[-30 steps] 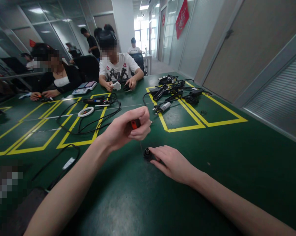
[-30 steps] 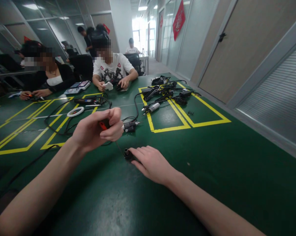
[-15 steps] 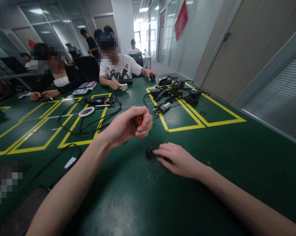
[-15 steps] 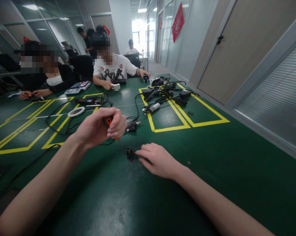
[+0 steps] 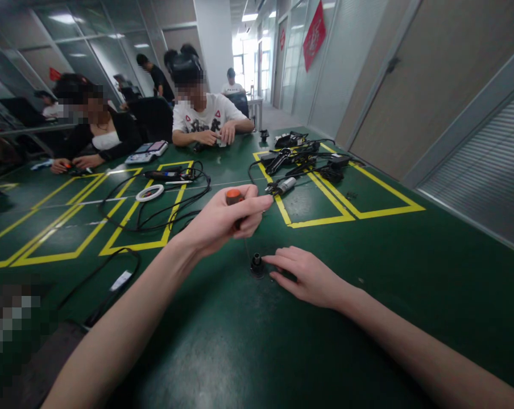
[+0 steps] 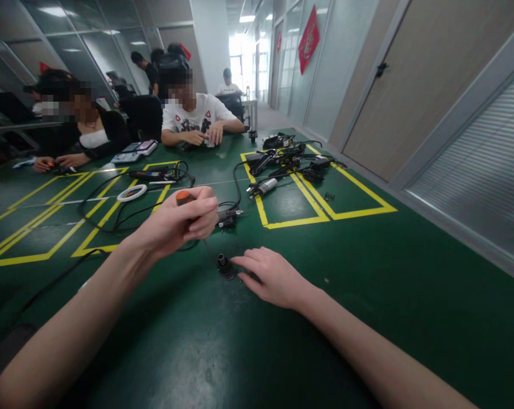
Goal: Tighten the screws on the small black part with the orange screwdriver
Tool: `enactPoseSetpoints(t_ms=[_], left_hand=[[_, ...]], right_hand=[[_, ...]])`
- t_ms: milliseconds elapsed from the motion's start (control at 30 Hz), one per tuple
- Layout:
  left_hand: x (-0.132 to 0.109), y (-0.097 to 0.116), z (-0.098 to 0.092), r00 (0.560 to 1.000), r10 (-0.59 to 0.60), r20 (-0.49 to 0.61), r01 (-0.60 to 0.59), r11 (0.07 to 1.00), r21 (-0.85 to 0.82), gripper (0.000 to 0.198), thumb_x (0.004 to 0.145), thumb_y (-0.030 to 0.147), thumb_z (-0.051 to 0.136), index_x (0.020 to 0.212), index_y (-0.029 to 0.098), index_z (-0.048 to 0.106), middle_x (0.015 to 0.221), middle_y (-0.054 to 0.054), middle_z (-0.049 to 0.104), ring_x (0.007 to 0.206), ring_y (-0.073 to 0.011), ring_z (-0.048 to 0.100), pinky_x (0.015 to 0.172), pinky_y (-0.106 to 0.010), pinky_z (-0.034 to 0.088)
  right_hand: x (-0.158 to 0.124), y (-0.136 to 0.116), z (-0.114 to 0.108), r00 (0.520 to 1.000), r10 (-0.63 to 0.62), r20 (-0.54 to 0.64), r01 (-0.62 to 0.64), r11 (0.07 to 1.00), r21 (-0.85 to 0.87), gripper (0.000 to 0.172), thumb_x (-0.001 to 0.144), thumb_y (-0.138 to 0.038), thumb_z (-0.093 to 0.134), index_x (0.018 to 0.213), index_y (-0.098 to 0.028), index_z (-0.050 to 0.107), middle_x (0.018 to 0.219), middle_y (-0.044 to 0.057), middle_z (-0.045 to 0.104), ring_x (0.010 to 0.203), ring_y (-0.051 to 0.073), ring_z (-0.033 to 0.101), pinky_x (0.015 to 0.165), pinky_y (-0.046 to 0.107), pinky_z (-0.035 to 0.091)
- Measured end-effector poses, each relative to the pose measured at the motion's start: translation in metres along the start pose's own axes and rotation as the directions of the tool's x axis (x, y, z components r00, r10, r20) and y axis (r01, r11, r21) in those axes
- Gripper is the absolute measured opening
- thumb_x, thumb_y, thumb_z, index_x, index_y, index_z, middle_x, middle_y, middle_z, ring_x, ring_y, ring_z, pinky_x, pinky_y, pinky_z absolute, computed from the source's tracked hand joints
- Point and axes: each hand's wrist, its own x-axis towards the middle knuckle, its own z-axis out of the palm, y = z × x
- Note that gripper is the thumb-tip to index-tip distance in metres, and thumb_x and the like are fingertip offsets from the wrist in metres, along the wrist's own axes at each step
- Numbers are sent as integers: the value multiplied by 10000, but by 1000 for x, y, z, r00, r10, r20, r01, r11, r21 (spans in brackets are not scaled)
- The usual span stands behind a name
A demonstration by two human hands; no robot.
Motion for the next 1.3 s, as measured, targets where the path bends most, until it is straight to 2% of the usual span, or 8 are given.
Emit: enactPoseSetpoints(t_ms=[167, 300, 567, 733, 900, 1000, 1100, 1300], left_hand=[[0, 4, 0, 997, -46, 68, 49, 997, -51, 552, 888, 568, 674, 579, 186, 423, 489, 65, 292, 445, -68, 270, 443, -213, 220], [1, 7, -2, 993, -68, 93, 77, 992, -96, 481, 925, 502, 573, 584, 166, 522, 530, 18, 364, 498, -104, 357, 482, -240, 309], [-1, 9, -11, 996, -46, 73, 48, 999, -14, 331, 793, 407, 778, 672, 126, 651, 762, -27, 592, 686, -134, 579, 644, -262, 511], [0, 9, -8, 998, -56, -2, 56, 997, -60, 358, 724, 280, 820, 664, 153, 491, 838, -12, 652, 650, -110, 624, 602, -238, 517], [0, 7, -2, 999, 36, -4, -36, 998, -57, 261, 851, 235, 667, 771, 198, 421, 624, 68, 560, 420, -34, 390, 470, -172, 357], [-1, 5, 1, 984, 176, -32, -168, 972, 165, 157, 975, 313, 575, 911, 212, 472, 632, 65, 586, 450, -67, 481, 494, -182, 405], [-4, 3, 1, 938, 348, -7, -290, 792, 537, 152, 1051, 313, 469, 1031, 191, 559, 712, 25, 635, 571, -104, 613, 559, -205, 471], [-8, 1, -8, 778, 572, 258, -309, -8, 951, 187, 1022, 238, 541, 1022, 177, 718, 1052, -83, 688, 793, -137, 637, 655, -241, 455]], right_hand=[[0, -3, 0, 1000, 1, -2, -1, 999, 39, 360, 991, -175, 553, 1343, -135, 615, 938, 99, 721, 872, 238, 679, 786, 368, 544], [0, -4, 0, 1000, 14, 5, -14, 998, 59, 353, 974, -171, 590, 1323, -136, 628, 882, 78, 704, 840, 228, 674, 780, 352, 536], [0, -4, 0, 999, 28, 18, -29, 997, 71, 347, 979, -184, 577, 1319, -148, 631, 883, 72, 705, 827, 220, 667, 789, 355, 534], [0, -3, 1, 1000, 27, 6, -27, 997, 69, 351, 970, -173, 586, 1316, -141, 633, 885, 75, 703, 837, 222, 670, 799, 353, 535], [-1, -3, 1, 999, 36, 19, -37, 997, 61, 360, 973, -189, 576, 1328, -160, 627, 895, 74, 712, 825, 218, 670, 785, 351, 538], [0, -3, 1, 999, 33, 10, -33, 998, 57, 358, 968, -180, 580, 1322, -156, 628, 890, 73, 709, 826, 219, 673, 788, 350, 540], [0, -3, 1, 999, 32, 9, -33, 998, 59, 360, 966, -174, 581, 1323, -160, 625, 889, 70, 708, 830, 217, 674, 790, 347, 541], [0, -4, 0, 1000, 30, 8, -30, 998, 54, 355, 961, -166, 598, 1313, -143, 636, 885, 77, 708, 841, 224, 678, 795, 350, 539]])
